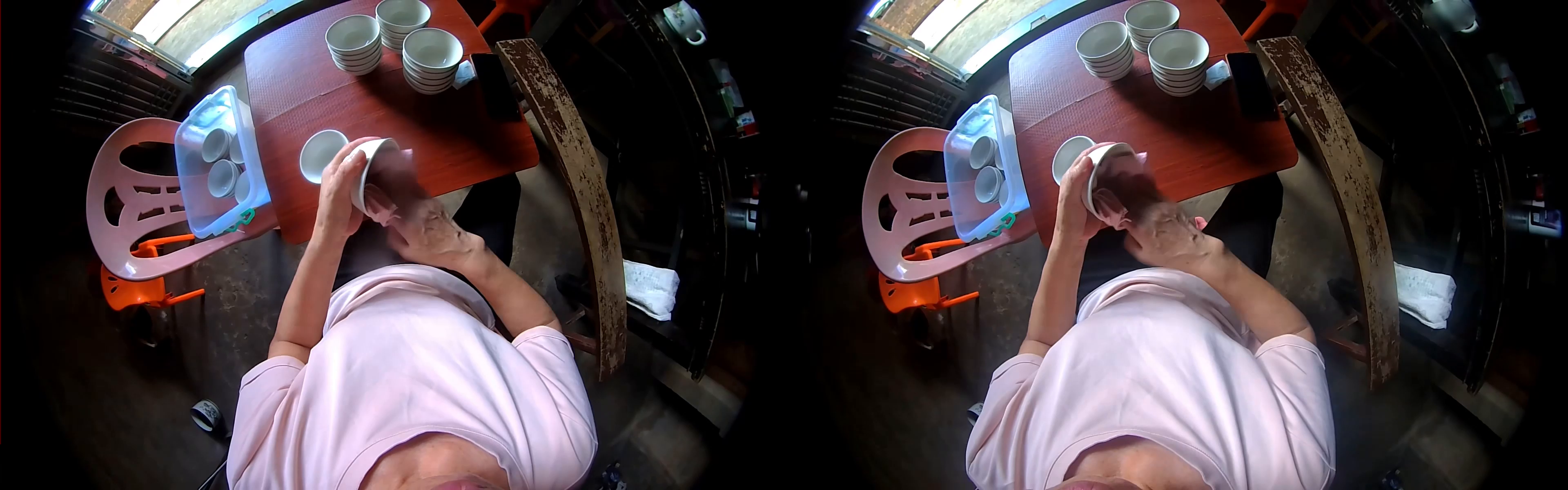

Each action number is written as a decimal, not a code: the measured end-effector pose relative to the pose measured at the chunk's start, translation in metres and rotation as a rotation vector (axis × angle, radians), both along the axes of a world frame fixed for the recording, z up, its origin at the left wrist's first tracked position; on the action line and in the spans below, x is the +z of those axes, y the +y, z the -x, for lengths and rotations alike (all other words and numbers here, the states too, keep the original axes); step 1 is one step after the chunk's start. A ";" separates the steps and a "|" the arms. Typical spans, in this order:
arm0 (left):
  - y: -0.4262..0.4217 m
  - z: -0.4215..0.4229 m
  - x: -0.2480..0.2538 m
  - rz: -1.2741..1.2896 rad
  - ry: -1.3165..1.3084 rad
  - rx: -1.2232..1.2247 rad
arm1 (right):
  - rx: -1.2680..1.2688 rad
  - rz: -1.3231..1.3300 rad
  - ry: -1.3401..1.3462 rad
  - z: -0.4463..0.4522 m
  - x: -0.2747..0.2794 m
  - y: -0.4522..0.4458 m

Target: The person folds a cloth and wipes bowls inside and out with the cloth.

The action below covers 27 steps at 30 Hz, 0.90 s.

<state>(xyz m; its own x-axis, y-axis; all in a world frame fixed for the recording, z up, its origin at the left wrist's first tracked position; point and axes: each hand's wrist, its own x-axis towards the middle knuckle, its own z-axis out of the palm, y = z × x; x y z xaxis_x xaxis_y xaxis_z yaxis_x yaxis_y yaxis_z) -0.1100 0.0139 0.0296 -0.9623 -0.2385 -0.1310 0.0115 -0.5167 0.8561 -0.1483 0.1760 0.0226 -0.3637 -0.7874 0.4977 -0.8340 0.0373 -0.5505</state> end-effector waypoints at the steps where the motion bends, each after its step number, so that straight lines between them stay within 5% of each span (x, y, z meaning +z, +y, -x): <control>1: -0.001 0.000 0.000 -0.067 -0.028 -0.007 | -0.014 0.032 0.018 0.002 -0.001 -0.002; 4: 0.000 -0.001 -0.006 -0.246 -0.075 0.002 | 0.016 -0.032 0.091 0.001 -0.024 0.000; 7: 0.015 -0.003 -0.002 -0.113 0.087 0.122 | 0.355 -0.135 -1.106 0.005 0.023 0.014; 8: 0.015 -0.003 -0.002 -0.013 0.097 0.145 | 0.345 -0.061 -1.241 0.003 0.027 0.018; 11: 0.005 0.000 0.004 -0.117 -0.027 0.060 | 0.148 -0.384 -0.414 -0.004 0.018 0.009; 12: 0.002 0.000 0.005 -0.156 -0.072 0.048 | 0.096 -0.099 -0.056 -0.001 -0.001 0.002; 15: -0.009 -0.002 -0.004 -0.204 -0.074 -0.062 | -0.008 0.066 0.057 0.000 -0.008 -0.005; 16: 0.001 0.000 -0.002 -0.085 -0.029 0.060 | 0.037 -0.076 -0.166 -0.007 -0.007 -0.001; 17: 0.011 0.001 0.003 0.036 0.014 0.181 | 0.147 -0.172 -0.688 -0.007 0.016 0.007; 19: 0.017 -0.004 0.009 0.290 0.164 0.265 | 0.329 0.181 -0.874 -0.006 -0.017 0.014; 21: 0.016 -0.003 0.002 0.322 0.223 0.292 | 0.287 0.226 -0.689 -0.008 -0.025 0.012; 25: 0.003 0.000 0.007 0.107 -0.043 0.044 | -0.039 -0.034 0.139 0.001 -0.001 -0.005; 27: 0.005 0.000 0.008 -0.028 -0.161 -0.014 | -0.048 0.080 0.155 0.009 -0.013 -0.005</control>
<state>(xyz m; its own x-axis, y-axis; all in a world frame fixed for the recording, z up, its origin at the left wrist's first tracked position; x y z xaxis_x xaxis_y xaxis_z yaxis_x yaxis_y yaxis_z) -0.1100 0.0193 0.0375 -0.9314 -0.2191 -0.2906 -0.1325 -0.5395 0.8315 -0.1577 0.1715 0.0098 -0.3140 -0.7263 0.6114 -0.9074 0.0402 -0.4183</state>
